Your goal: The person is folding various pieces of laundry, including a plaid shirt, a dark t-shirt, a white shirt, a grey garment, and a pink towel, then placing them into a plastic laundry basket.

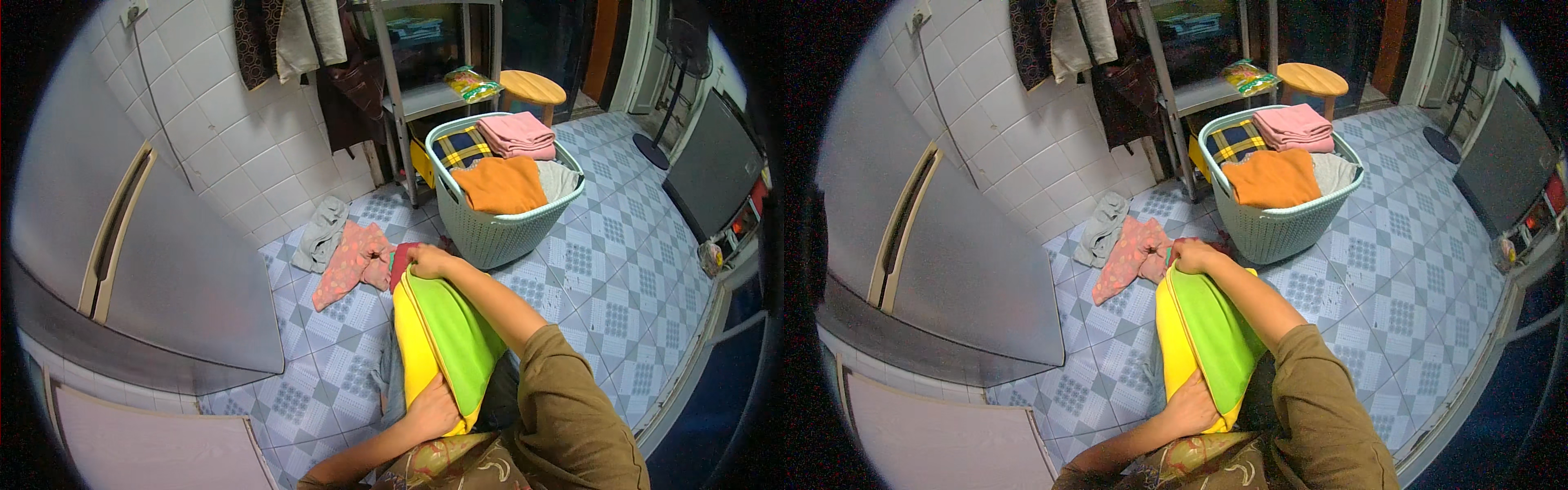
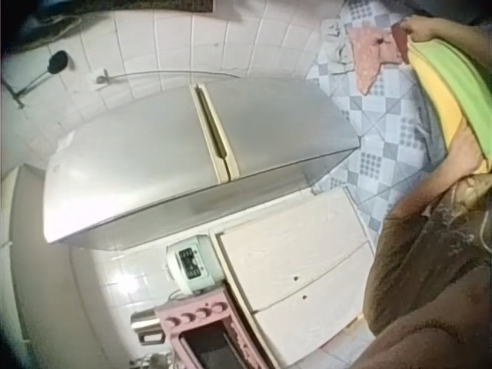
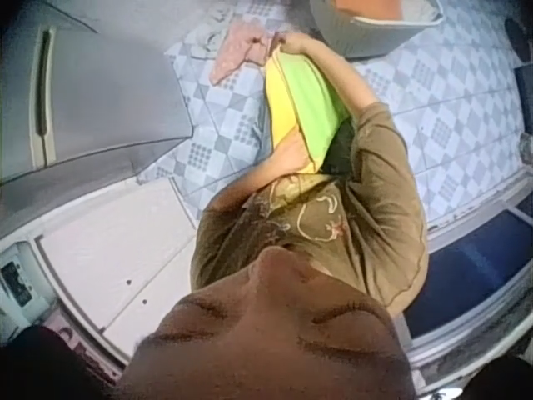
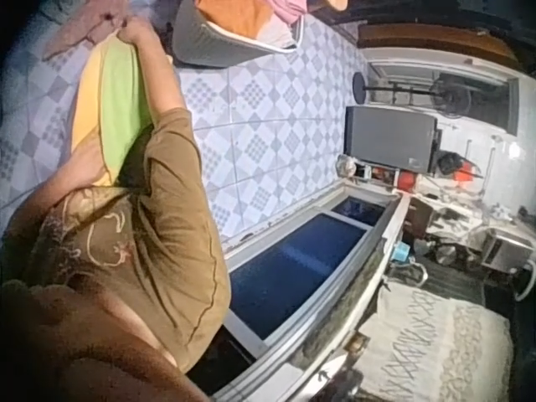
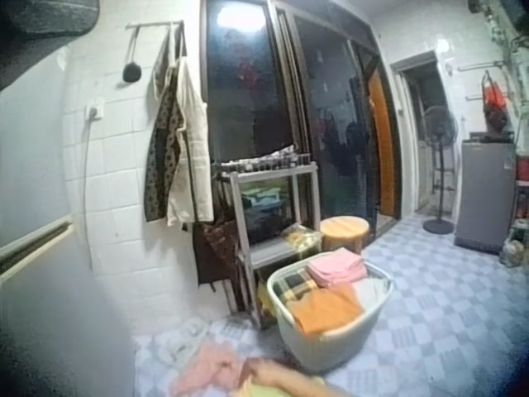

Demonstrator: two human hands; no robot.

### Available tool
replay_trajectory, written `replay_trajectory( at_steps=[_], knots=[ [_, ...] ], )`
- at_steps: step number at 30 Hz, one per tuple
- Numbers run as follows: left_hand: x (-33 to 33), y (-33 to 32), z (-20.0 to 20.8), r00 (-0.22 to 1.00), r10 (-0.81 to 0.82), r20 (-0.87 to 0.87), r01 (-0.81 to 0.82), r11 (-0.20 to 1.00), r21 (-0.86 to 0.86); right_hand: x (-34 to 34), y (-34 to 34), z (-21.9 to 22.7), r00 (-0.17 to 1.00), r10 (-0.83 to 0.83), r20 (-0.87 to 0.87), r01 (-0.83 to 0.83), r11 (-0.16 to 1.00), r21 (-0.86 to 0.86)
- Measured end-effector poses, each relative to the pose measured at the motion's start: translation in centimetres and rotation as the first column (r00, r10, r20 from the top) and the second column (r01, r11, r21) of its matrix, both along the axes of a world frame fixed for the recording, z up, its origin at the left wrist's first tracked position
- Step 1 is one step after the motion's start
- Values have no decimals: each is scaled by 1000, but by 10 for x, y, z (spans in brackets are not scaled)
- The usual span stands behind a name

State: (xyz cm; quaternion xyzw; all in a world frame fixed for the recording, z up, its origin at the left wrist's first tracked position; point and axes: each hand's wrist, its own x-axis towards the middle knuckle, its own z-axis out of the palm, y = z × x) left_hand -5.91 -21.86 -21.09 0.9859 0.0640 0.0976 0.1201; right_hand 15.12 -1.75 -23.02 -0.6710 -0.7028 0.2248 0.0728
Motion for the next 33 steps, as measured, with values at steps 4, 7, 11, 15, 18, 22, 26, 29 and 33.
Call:
replay_trajectory(
  at_steps=[4, 7, 11, 15, 18, 22, 26, 29, 33],
  knots=[
    [6, 0, -5, 1000, -5, 19, 5, 1000, -21, 17, 18, -33, 978, 168, -126, -200, 929, -311],
    [-1, 9, 6, 999, -14, -44, 9, 995, -103, 5, 10, -3, 978, 116, -173, -155, 961, -231],
    [-7, 42, 63, 969, -145, -200, 43, 896, -442, 20, -15, 29, 980, -194, -54, 201, 920, 336],
    [11, 65, 84, 980, 104, -168, -169, 881, -442, 47, -61, 63, 897, -439, -49, 439, 898, -7],
    [28, 66, 64, 966, 239, 99, -215, 954, -209, 43, -109, 61, 908, -416, -56, 412, 908, -69],
    [29, 61, 39, 962, 272, 9, -271, 961, -57, 20, -147, 63, 854, -459, -244, 491, 867, 89],
    [22, 60, 31, 968, 251, 20, -249, 967, -59, 8, -150, 36, 794, -518, -319, 592, 779, 208],
    [14, 64, 25, 974, 220, 52, -216, 973, -82, 20, -147, 46, 752, -491, -440, 615, 762, 202],
    [8, 68, 35, 977, 210, 43, -204, 972, -115, 20, -149, 55, 806, -521, -281, 591, 736, 329]
  ],
)
